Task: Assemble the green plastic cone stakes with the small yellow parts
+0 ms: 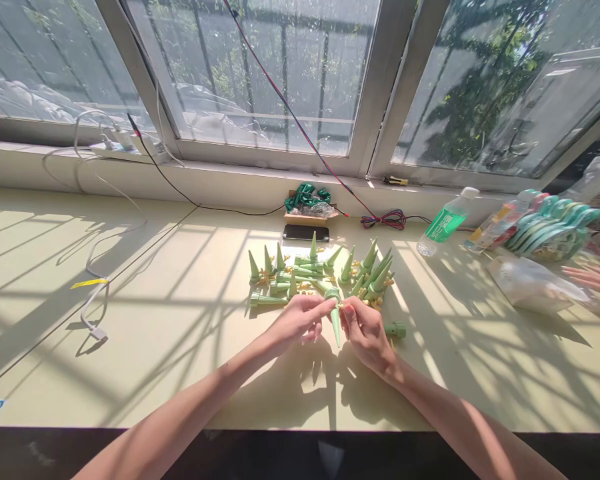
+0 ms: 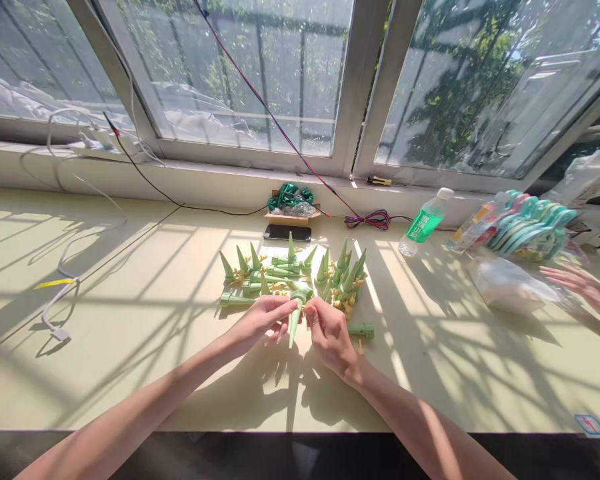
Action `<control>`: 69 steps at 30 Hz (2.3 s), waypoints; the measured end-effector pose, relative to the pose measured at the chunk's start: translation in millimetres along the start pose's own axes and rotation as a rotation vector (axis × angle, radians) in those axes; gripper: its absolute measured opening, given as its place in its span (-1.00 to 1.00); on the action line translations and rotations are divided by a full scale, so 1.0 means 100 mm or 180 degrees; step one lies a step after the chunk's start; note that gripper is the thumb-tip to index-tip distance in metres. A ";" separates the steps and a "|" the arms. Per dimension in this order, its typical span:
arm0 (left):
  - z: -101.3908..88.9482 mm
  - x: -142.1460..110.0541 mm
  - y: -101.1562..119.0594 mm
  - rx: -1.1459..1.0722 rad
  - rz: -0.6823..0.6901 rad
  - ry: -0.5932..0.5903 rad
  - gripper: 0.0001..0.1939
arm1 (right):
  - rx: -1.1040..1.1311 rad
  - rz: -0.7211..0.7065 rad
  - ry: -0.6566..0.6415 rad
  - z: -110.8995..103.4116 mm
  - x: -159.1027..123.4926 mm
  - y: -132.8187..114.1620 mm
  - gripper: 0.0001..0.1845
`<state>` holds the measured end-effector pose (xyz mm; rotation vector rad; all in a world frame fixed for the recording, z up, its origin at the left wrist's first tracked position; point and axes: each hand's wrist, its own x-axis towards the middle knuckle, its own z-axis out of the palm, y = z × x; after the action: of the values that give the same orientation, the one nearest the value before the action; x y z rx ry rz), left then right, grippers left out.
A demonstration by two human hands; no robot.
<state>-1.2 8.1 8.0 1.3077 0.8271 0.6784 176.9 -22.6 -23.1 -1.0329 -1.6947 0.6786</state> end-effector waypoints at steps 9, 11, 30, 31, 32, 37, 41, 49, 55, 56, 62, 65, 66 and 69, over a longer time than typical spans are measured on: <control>0.04 -0.02 -0.04 0.0915 0.0717 0.0515 -0.57 | 0.0138 0.0300 0.0095 0.01 -0.01 0.04 -0.52; 0.04 -0.04 -0.03 0.1070 0.1003 0.0353 -0.68 | 0.0202 0.0343 0.0082 0.02 -0.02 0.04 -0.53; 0.03 0.03 -0.06 -0.0034 -0.0076 0.0133 -0.32 | -0.0278 -0.0191 0.0185 0.00 0.00 -0.01 -0.57; 0.02 0.03 -0.06 -0.0113 -0.0111 0.0067 -0.31 | -0.0320 -0.0232 0.0105 0.00 0.01 -0.03 -0.57; 0.02 0.03 -0.06 -0.0198 -0.0130 0.0008 -0.33 | -0.0341 -0.0235 0.0040 -0.01 0.01 -0.05 -0.56; 0.01 0.02 -0.04 -0.0466 -0.0181 -0.0112 -0.47 | -0.0250 -0.0159 -0.0039 -0.02 0.01 -0.04 -0.59; 0.00 0.01 -0.03 -0.0367 -0.0022 -0.0083 -0.54 | -0.0196 -0.0078 0.0033 -0.01 0.00 0.00 -0.59; 0.06 -0.03 -0.03 0.0613 0.0832 0.0234 -0.67 | -0.0005 0.0280 0.0052 0.01 0.00 0.01 -0.54; 0.07 -0.05 -0.04 0.1112 0.1225 0.0379 -0.73 | -0.0108 0.0303 0.0185 0.02 0.01 0.03 -0.56; 0.08 -0.04 -0.04 0.1137 0.1252 0.0440 -0.73 | -0.0131 0.0315 0.0240 0.03 0.01 0.03 -0.57; 0.08 0.00 -0.06 0.0828 0.0924 0.0739 -0.71 | -0.0017 0.0311 0.0460 0.03 -0.01 0.09 -0.59; 0.06 0.02 -0.04 0.0690 0.0563 0.0631 -0.53 | -0.0029 0.0169 0.0448 0.03 -0.02 0.12 -0.61; 0.06 0.02 -0.04 0.0659 0.0441 0.0551 -0.45 | -0.0067 0.0095 0.0436 0.03 -0.02 0.11 -0.61; 0.05 0.03 -0.04 0.0481 0.0066 0.0281 -0.30 | -0.0276 -0.0163 0.0377 0.02 -0.01 0.09 -0.62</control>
<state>4.4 7.1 3.8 1.4320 0.9523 0.7049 177.7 -19.0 -31.4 -1.0657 -1.6534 0.5048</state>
